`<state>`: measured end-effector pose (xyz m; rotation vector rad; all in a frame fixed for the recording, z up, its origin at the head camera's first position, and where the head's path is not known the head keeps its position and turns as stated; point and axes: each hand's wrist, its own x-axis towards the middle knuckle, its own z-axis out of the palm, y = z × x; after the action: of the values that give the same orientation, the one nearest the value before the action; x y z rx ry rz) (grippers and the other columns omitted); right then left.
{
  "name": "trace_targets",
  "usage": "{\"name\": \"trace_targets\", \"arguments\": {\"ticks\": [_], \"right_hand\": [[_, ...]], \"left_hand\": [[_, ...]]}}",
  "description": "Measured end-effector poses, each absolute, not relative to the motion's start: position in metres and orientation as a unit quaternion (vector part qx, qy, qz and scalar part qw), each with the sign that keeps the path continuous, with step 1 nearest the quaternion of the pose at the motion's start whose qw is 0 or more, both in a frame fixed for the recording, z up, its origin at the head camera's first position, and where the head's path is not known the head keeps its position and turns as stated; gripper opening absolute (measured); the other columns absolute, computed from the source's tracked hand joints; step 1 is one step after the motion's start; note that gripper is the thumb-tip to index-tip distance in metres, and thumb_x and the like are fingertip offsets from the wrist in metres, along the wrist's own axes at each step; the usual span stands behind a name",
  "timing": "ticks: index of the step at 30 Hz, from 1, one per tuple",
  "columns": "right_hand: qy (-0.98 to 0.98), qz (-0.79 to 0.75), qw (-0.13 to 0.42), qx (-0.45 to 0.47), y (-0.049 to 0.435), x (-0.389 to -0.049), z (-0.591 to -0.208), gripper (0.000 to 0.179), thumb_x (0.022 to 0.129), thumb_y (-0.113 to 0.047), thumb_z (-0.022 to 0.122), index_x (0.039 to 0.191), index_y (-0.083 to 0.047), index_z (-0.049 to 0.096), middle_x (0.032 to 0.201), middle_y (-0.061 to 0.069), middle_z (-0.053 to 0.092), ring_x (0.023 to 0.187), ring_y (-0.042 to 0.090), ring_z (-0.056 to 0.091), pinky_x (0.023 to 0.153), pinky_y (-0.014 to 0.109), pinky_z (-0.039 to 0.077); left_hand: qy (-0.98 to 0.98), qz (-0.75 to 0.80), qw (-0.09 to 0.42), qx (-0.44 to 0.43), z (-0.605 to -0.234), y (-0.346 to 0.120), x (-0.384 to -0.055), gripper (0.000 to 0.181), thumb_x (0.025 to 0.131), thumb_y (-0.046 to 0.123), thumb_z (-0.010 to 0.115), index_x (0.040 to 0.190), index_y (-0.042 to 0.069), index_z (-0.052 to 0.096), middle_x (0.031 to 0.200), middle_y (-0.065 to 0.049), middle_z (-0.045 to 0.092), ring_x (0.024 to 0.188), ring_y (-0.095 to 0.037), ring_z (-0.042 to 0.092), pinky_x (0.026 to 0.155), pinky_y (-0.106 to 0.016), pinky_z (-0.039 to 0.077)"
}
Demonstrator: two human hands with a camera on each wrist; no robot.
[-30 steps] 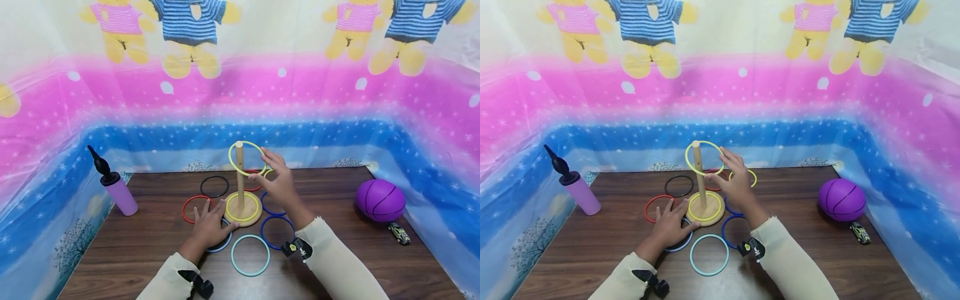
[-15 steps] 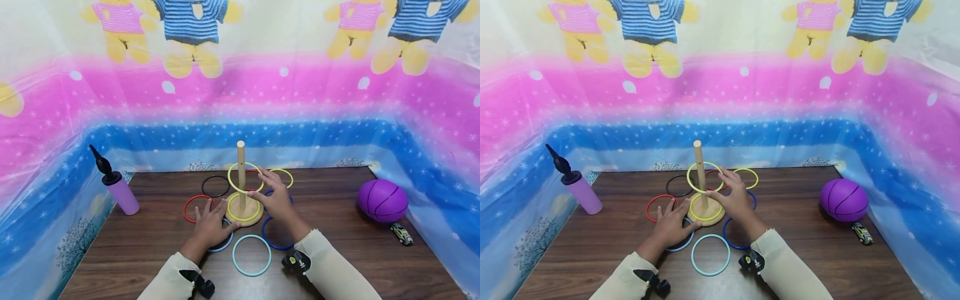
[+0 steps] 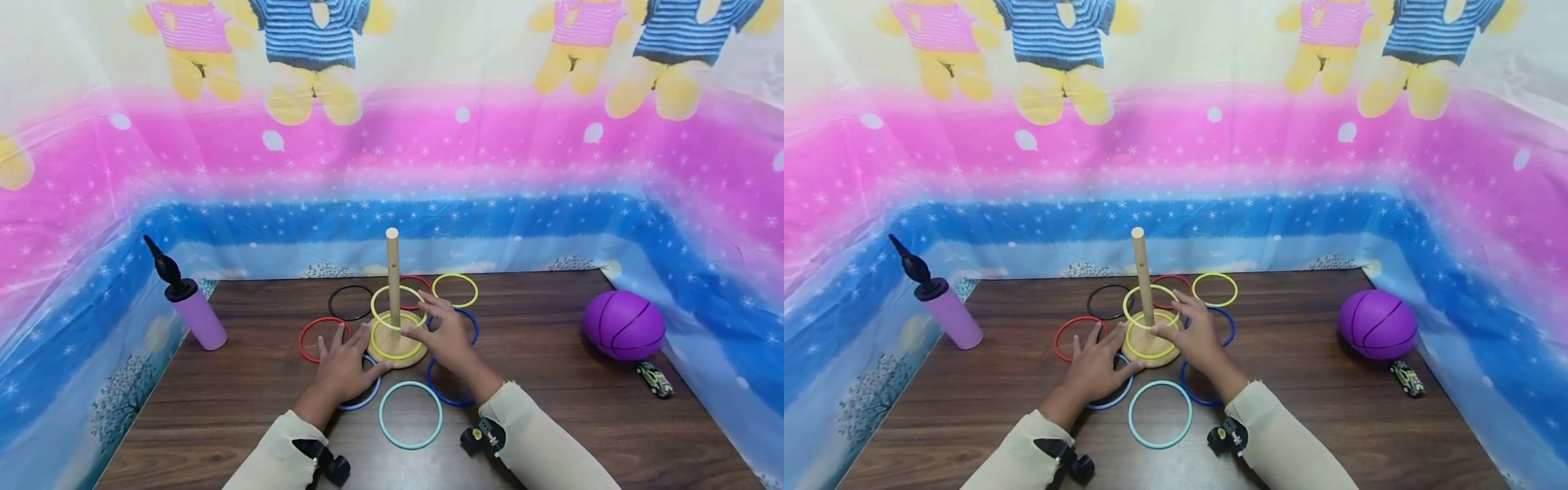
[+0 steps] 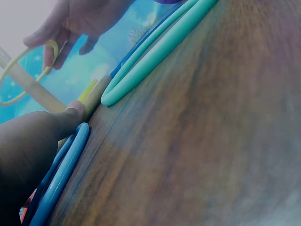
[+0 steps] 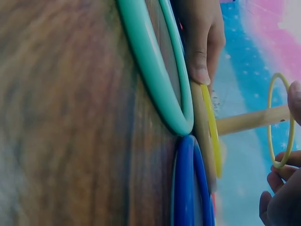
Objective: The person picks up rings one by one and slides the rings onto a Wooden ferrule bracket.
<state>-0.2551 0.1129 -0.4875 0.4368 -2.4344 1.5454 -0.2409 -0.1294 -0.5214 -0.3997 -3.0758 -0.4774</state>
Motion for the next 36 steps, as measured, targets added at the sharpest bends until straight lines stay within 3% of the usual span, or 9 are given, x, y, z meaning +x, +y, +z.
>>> {"name": "trace_targets", "arguments": {"ticks": [11,20,27,36], "right_hand": [[-0.854,0.495,0.069,0.146,0.110,-0.263,-0.503,0.072,0.088,-0.027,0.095,0.145,0.007,0.066,0.170,0.013,0.051,0.162,0.042,0.038,0.128,0.066,0.037],[-0.875,0.457,0.064,0.148,0.111,-0.262,-0.510,0.073,0.087,-0.031,0.096,0.143,0.006,0.068,0.168,0.016,0.052,0.159,0.042,0.042,0.127,0.067,0.037],[-0.889,0.427,0.068,0.152,0.113,-0.264,-0.516,0.074,0.086,-0.036,0.096,0.142,0.004,0.070,0.166,0.014,0.055,0.154,0.042,0.047,0.127,0.077,0.025],[-0.899,0.409,0.056,0.147,0.111,-0.264,-0.516,0.069,0.087,-0.036,0.095,0.140,0.003,0.072,0.166,0.012,0.056,0.154,0.040,0.047,0.125,0.083,0.020]], "left_hand": [[-0.979,-0.158,0.001,-0.129,-0.523,-0.131,-0.242,0.096,0.100,0.077,0.060,0.173,0.019,0.036,0.177,-0.005,0.040,0.168,-0.050,0.022,0.127,-0.086,0.012],[-0.979,-0.158,-0.001,-0.131,-0.523,-0.131,-0.244,0.097,0.099,0.078,0.059,0.173,0.019,0.036,0.178,-0.005,0.039,0.168,-0.050,0.021,0.126,-0.086,0.010],[-0.979,-0.159,-0.004,-0.128,-0.523,-0.130,-0.244,0.098,0.099,0.080,0.059,0.173,0.019,0.036,0.178,-0.004,0.038,0.168,-0.050,0.020,0.127,-0.085,0.009],[-0.980,-0.155,-0.003,-0.124,-0.524,-0.130,-0.244,0.099,0.099,0.080,0.058,0.173,0.019,0.036,0.177,-0.004,0.040,0.168,-0.050,0.021,0.127,-0.086,0.010]]}}
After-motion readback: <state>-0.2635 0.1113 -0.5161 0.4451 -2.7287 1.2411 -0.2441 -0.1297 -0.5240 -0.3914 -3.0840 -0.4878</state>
